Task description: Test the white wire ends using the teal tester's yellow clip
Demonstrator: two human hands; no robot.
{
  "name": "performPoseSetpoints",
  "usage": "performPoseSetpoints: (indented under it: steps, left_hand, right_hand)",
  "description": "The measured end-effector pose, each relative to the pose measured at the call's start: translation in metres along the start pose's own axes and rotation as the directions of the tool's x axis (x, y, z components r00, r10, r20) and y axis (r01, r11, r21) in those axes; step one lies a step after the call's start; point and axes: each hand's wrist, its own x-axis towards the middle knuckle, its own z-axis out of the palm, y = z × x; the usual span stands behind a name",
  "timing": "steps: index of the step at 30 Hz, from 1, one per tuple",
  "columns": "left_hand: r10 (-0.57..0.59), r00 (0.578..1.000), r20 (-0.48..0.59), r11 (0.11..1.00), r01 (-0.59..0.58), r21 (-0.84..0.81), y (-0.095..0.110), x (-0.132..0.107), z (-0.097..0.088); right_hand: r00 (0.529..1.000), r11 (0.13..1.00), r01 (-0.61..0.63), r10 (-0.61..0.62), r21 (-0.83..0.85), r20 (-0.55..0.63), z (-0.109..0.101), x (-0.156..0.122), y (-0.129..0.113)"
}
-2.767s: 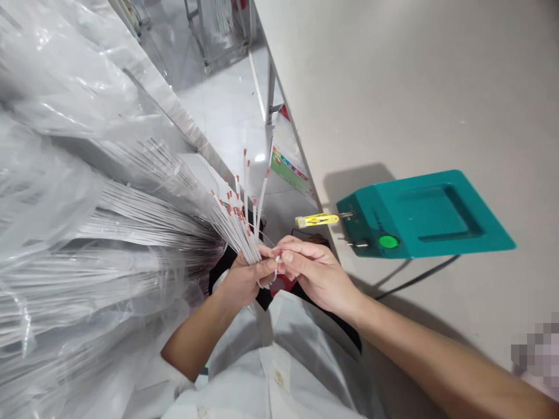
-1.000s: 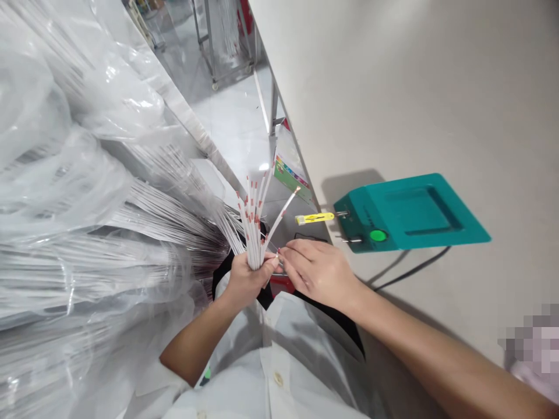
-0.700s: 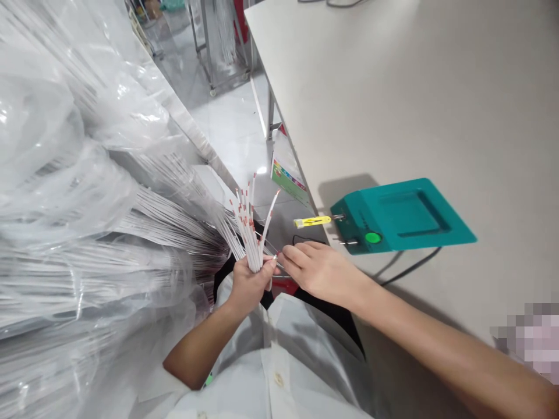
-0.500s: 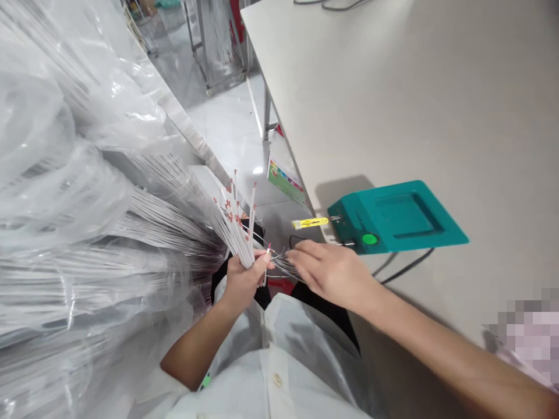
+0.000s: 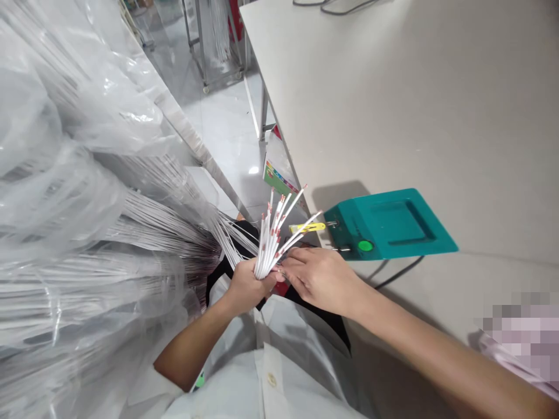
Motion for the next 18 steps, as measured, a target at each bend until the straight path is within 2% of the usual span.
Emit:
performPoseSetpoints:
  steps: [3,6,8,10,11,14,16,18]
  left_hand:
    - [-0.021,0.998,-0.056,0.999,0.018,-0.046,0.002,0.001,0.007]
    - [-0.017,0.993,-0.113,0.993,0.003,-0.121,0.007,0.006,0.011]
    - [-0.017,0.991,-0.130,0.984,-0.006,-0.179,0.010,0.011,0.011]
    - [-0.015,0.992,-0.129,0.977,-0.013,-0.214,0.012,0.016,0.011]
    - [-0.007,0.992,-0.125,0.976,-0.021,-0.218,0.013,0.019,0.010]
    - [0.029,0.994,-0.110,0.977,-0.051,-0.205,0.015,0.025,0.012]
    - [0.039,0.994,-0.103,0.979,-0.058,-0.196,0.016,0.029,0.014]
    - [0.039,0.994,-0.101,0.978,-0.059,-0.199,0.017,0.032,0.016]
  right_hand:
    - [0.999,0.995,-0.051,0.052,-0.088,0.016,-0.003,-0.001,0.000]
    - [0.998,0.993,-0.062,0.064,-0.103,0.009,-0.010,-0.004,0.003]
    - [0.995,0.988,-0.061,0.049,-0.140,-0.086,-0.018,-0.006,0.009]
    - [0.977,0.961,-0.109,0.056,-0.254,-0.206,-0.027,-0.008,0.018]
    - [0.972,0.936,-0.142,0.071,-0.323,-0.224,-0.031,-0.008,0.023]
    - [0.988,0.872,-0.142,0.093,-0.469,-0.127,-0.038,-0.006,0.037]
    - [0.996,0.857,-0.088,0.067,-0.507,-0.060,-0.039,-0.004,0.043]
    - [0.998,0.853,-0.060,0.045,-0.519,-0.040,-0.040,-0.002,0.046]
